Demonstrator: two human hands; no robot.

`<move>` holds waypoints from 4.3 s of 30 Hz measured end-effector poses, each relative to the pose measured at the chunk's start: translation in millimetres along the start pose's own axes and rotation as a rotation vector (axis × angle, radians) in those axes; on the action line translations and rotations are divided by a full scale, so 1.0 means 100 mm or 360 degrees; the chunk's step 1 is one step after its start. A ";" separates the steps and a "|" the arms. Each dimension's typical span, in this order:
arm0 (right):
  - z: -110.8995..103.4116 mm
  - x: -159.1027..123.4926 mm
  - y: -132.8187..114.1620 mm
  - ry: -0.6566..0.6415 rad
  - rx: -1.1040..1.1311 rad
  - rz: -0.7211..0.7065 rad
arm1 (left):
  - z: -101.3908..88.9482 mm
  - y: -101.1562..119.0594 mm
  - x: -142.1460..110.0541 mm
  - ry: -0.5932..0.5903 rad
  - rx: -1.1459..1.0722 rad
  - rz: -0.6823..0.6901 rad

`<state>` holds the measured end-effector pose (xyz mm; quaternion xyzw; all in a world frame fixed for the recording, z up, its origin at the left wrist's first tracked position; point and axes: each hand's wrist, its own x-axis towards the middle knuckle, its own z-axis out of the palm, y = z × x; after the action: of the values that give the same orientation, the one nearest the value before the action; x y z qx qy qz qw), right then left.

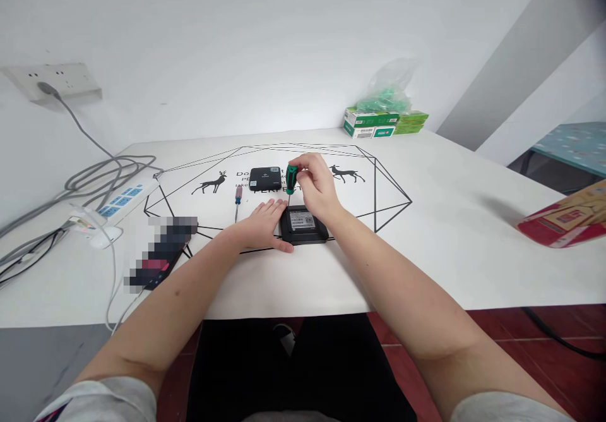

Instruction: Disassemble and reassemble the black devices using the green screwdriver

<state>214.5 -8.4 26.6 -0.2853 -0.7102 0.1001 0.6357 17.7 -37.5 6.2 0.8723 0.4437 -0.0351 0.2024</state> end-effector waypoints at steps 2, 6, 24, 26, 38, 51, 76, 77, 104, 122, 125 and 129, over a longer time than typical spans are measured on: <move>0.01 0.00 -0.02 -0.0029 0.0034 0.0097 | 0.00 -0.01 0.01 0.0008 0.0001 0.0012; 0.04 -0.01 0.00 -0.0075 0.0053 0.0220 | 0.03 -0.04 0.02 0.0021 0.0013 0.0036; -0.02 -0.03 0.03 -0.0222 -0.0039 0.0097 | 0.01 -0.01 0.01 -0.0022 0.0044 0.0006; -0.01 -0.03 0.05 -0.0210 -0.0072 0.0009 | 0.01 -0.01 0.01 -0.0014 0.0039 0.0032; 0.00 -0.02 0.04 -0.0017 -0.0080 -0.0127 | 0.00 0.01 0.00 -0.0035 0.0039 0.0018; 0.04 -0.05 0.07 -0.0074 -0.0025 0.0241 | 0.03 -0.03 0.02 -0.0014 0.0053 0.0041; 0.01 -0.01 0.00 -0.0114 -0.0022 0.0122 | 0.01 -0.01 0.01 -0.0015 0.0040 0.0021; 0.02 -0.02 0.00 -0.0117 -0.0021 0.0149 | 0.01 -0.01 0.01 -0.0014 0.0038 0.0025; -0.01 0.00 0.02 -0.0059 -0.0051 0.0128 | 0.00 -0.02 0.00 -0.0030 0.0031 0.0039; 0.02 -0.03 0.06 -0.0034 -0.0070 0.0173 | -0.01 0.01 -0.01 -0.0034 0.0070 0.0013; 0.02 -0.03 0.06 -0.0013 -0.0049 0.0177 | -0.02 0.03 -0.01 -0.0044 0.0068 0.0005; 0.02 -0.02 0.05 0.0022 -0.0016 0.0168 | -0.02 0.02 -0.01 -0.0034 0.0053 0.0028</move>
<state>214.0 -5.2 21.8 -0.3263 -0.6902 0.1281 0.6330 18.0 -38.6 8.6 0.8790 0.4331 -0.0499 0.1929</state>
